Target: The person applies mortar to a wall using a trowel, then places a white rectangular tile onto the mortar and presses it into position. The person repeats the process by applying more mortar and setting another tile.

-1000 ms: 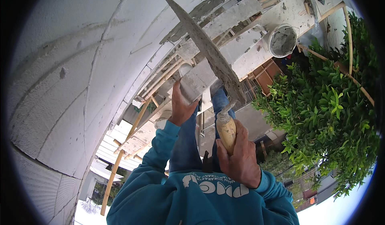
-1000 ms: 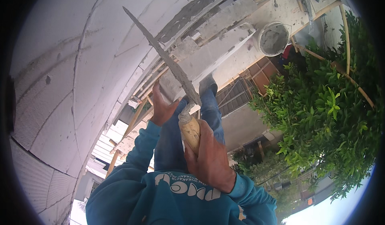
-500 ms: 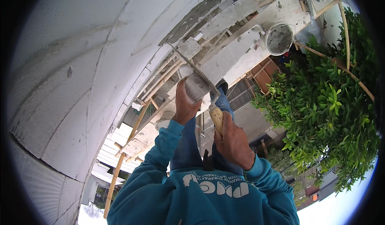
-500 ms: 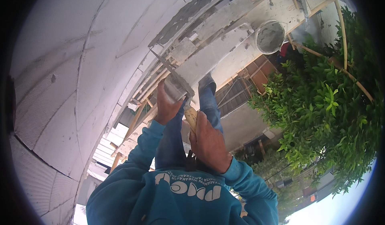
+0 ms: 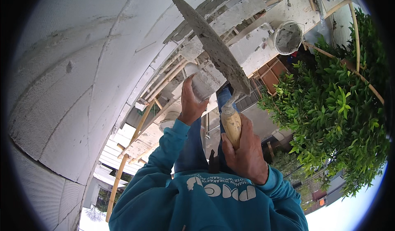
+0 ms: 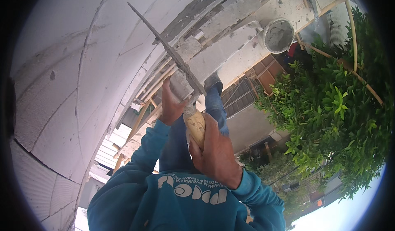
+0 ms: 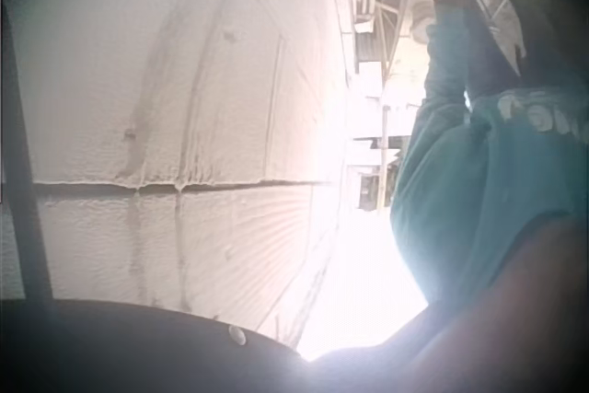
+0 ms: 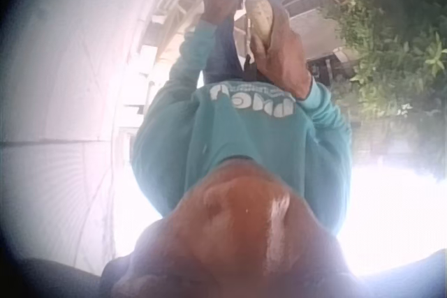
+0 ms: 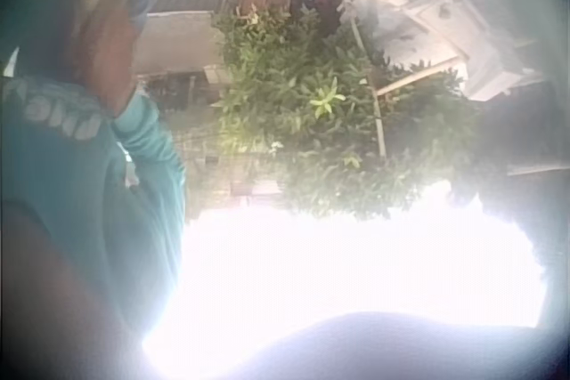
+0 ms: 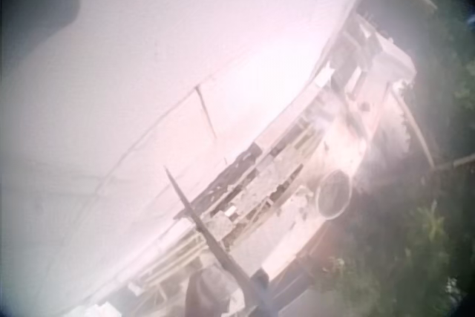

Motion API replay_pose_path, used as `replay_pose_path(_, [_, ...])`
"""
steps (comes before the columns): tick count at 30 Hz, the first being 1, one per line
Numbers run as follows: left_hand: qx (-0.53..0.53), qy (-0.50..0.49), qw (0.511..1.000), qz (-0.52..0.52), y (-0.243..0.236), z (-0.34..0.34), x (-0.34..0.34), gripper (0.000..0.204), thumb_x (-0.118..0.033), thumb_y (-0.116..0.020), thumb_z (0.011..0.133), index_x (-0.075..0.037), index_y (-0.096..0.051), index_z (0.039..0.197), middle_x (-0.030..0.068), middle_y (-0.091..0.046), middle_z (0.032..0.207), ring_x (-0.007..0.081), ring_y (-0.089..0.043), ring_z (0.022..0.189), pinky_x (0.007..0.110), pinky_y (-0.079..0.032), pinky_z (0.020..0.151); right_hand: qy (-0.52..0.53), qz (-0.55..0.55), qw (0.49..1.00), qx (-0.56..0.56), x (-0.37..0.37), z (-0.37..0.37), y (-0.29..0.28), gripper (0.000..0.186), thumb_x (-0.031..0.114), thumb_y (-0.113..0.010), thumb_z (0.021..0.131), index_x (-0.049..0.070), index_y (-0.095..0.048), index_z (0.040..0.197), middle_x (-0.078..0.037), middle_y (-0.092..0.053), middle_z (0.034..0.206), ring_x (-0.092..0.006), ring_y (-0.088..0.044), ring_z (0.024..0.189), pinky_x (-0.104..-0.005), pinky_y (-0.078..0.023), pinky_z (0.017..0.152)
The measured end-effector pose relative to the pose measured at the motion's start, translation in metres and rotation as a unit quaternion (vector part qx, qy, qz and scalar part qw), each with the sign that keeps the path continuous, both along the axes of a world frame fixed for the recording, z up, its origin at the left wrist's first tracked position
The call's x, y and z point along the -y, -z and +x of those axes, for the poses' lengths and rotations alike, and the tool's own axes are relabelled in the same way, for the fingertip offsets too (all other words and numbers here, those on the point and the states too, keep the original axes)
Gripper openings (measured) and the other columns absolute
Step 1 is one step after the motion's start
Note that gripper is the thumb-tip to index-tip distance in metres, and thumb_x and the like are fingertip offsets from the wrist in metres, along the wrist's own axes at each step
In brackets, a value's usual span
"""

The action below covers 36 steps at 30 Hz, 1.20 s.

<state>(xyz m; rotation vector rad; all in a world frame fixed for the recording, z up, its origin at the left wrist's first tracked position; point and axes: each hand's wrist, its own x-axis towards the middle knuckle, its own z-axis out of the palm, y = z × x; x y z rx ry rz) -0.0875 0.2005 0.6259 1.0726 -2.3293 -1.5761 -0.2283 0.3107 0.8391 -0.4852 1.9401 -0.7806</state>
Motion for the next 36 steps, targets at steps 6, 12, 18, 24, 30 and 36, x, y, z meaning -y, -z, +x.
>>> replay_pose_path(6, [0.027, 0.014, 0.999, -0.029, -0.005, -0.008, 0.006, 0.092, -0.003, -0.078, 0.066, -0.001, -0.030, 0.145, 0.0262, -0.046, 0.134, 0.0423, -0.049, 0.123, 0.047, -0.043, 0.103, -0.068, 0.054, 0.996, 0.016, -0.007, 0.002, 0.028, 0.057, 0.009, -0.064, 0.086, -0.008, -0.036, 0.132, -0.030, -0.061, 0.100, -0.0487, -0.065, 0.079, -0.0513, -0.053, 0.067])
replay_pose_path(12, [0.020, -0.005, 1.000, 0.008, -0.006, -0.006, 0.000, 0.092, -0.002, -0.078, 0.067, -0.001, -0.030, 0.145, 0.0261, -0.046, 0.134, 0.0430, -0.049, 0.123, 0.048, -0.043, 0.103, -0.026, 0.036, 0.999, -0.029, -0.007, 0.013, 0.003, 0.055, 0.010, -0.064, 0.087, -0.006, -0.036, 0.132, -0.031, -0.061, 0.100, -0.0481, -0.065, 0.079, -0.0521, -0.053, 0.067])
replay_pose_path(18, [0.007, -0.007, 1.000, -0.010, 0.001, -0.006, 0.005, 0.090, -0.004, -0.079, 0.067, 0.000, -0.031, 0.144, 0.0268, -0.047, 0.134, 0.0430, -0.051, 0.121, 0.048, -0.044, 0.101, -0.022, 0.060, 0.998, -0.012, -0.004, 0.003, 0.005, 0.055, 0.010, -0.064, 0.087, -0.005, -0.035, 0.132, -0.029, -0.062, 0.101, -0.0484, -0.065, 0.080, -0.0525, -0.052, 0.066])
replay_pose_path(24, [0.027, 0.011, 0.999, -0.019, -0.005, 0.001, 0.004, 0.091, -0.005, -0.080, 0.069, 0.000, -0.030, 0.144, 0.0271, -0.046, 0.133, 0.0434, -0.049, 0.122, 0.049, -0.044, 0.101, -0.070, 0.065, 0.995, -0.009, -0.006, 0.001, 0.034, 0.052, 0.006, -0.064, 0.087, -0.004, -0.037, 0.130, -0.028, -0.062, 0.088, -0.0520, -0.063, 0.078, -0.0526, -0.052, 0.066])
replay_pose_path(30, [0.015, 0.003, 1.000, -0.017, -0.003, 0.000, 0.004, 0.090, -0.006, -0.080, 0.068, 0.000, -0.031, 0.143, 0.0264, -0.046, 0.134, 0.0435, -0.049, 0.122, 0.049, -0.043, 0.102, 0.084, -0.043, 0.995, 0.010, 0.004, -0.023, -0.001, 0.043, 0.018, -0.063, 0.094, -0.002, -0.039, 0.124, -0.016, -0.059, 0.079, -0.0322, -0.062, 0.057, -0.0386, -0.051, 0.051])
replay_pose_path(36, [0.026, 0.017, 0.999, -0.041, -0.006, -0.005, 0.010, 0.089, -0.007, -0.080, 0.068, 0.000, -0.032, 0.143, 0.0255, -0.048, 0.132, 0.0433, -0.050, 0.122, 0.048, -0.043, 0.102, 0.282, -0.087, 0.928, 0.226, -0.020, -0.048, 0.033, 0.041, 0.032, -0.056, 0.101, 0.000, -0.041, 0.120, -0.003, -0.051, 0.068, -0.0080, -0.051, 0.044, -0.0209, -0.039, 0.038])
